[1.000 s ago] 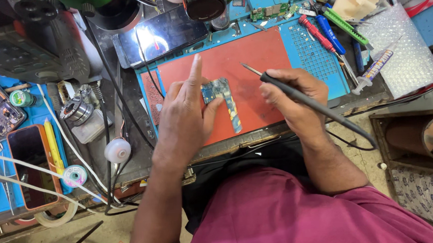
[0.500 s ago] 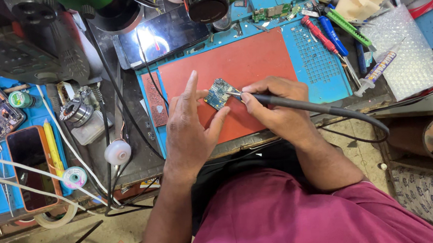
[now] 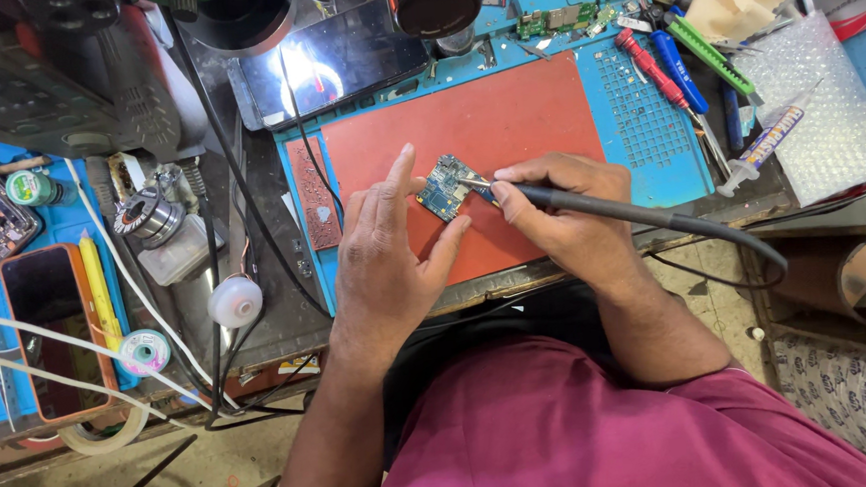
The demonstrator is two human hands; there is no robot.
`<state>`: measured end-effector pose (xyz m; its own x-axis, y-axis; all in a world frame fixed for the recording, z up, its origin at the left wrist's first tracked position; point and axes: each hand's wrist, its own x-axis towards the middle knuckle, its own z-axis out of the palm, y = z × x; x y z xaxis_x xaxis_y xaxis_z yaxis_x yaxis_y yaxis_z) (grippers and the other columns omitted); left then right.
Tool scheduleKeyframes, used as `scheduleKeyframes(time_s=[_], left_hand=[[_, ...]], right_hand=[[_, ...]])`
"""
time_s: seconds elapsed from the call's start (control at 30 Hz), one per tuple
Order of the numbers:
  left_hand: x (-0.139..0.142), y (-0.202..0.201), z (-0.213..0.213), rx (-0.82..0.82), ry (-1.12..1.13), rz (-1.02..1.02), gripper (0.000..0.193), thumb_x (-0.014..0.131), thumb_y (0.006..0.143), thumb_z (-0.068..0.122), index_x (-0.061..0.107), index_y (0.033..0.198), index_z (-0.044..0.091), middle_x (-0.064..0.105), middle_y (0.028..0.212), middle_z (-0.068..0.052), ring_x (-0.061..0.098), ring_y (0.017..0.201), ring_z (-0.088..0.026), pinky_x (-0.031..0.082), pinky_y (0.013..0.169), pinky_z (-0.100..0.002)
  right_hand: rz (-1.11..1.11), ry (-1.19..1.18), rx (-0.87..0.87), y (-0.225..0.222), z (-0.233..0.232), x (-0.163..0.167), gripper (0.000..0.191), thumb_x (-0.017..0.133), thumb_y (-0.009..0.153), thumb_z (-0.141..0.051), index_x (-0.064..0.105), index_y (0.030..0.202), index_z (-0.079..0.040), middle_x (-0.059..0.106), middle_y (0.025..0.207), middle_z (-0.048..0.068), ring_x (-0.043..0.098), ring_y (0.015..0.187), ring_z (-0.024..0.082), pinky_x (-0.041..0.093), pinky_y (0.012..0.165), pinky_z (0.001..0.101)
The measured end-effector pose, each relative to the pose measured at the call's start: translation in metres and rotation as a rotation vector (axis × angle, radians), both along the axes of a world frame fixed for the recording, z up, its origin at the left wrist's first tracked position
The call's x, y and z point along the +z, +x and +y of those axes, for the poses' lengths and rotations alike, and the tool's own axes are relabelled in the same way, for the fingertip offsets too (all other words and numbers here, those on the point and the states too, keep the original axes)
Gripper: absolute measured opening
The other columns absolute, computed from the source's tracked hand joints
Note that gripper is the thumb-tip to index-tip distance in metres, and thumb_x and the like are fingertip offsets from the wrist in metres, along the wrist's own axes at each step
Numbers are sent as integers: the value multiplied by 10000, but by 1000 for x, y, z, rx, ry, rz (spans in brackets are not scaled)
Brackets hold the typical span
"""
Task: The person solders a small circuit board using a soldering iron and applies flux paste from a syringe. They repeatedly heat and reflow solder on various points of the board while holding it steady with the other hand.
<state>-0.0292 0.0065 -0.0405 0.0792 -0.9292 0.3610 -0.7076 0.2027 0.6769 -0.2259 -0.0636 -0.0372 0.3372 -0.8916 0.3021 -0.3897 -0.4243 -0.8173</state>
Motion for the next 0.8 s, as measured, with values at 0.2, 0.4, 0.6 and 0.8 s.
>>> scheduleKeyframes(time_s=[0.2, 0.4, 0.6, 0.8], left_hand=[[-1, 1, 0, 1, 5, -12, 812, 868, 866, 191, 422, 1519, 3, 680, 1202, -88, 625, 1087, -282, 511, 975, -421], [0, 2, 1, -12, 7, -12, 813, 858, 862, 183, 417, 1521, 6, 671, 1205, -98, 626, 1115, -296, 508, 988, -425], [0, 2, 1, -13, 8, -20, 803, 857, 865, 179, 422, 1519, 13, 673, 1202, -94, 628, 1123, -297, 507, 989, -427], [1, 3, 1, -11, 4, -17, 802, 856, 866, 182, 422, 1518, 8, 671, 1213, -100, 628, 1121, -298, 508, 989, -424]], right_hand=[[-8, 42, -33, 0, 0, -4, 138, 809, 920, -103, 780, 1028, -21, 772, 871, 66, 707, 719, 95, 542, 639, 229], [-48, 133, -26, 1, -1, -5, 145, 802, 931, -119, 785, 1036, -21, 756, 817, 53, 668, 684, 73, 510, 605, 218], [-69, 168, -20, 1, 0, -5, 154, 795, 934, -123, 783, 1046, -19, 750, 799, 40, 672, 671, 60, 516, 593, 209], [-72, 158, -13, 2, 0, -5, 158, 788, 946, -125, 785, 1062, -19, 752, 809, 45, 667, 681, 62, 512, 601, 211]])
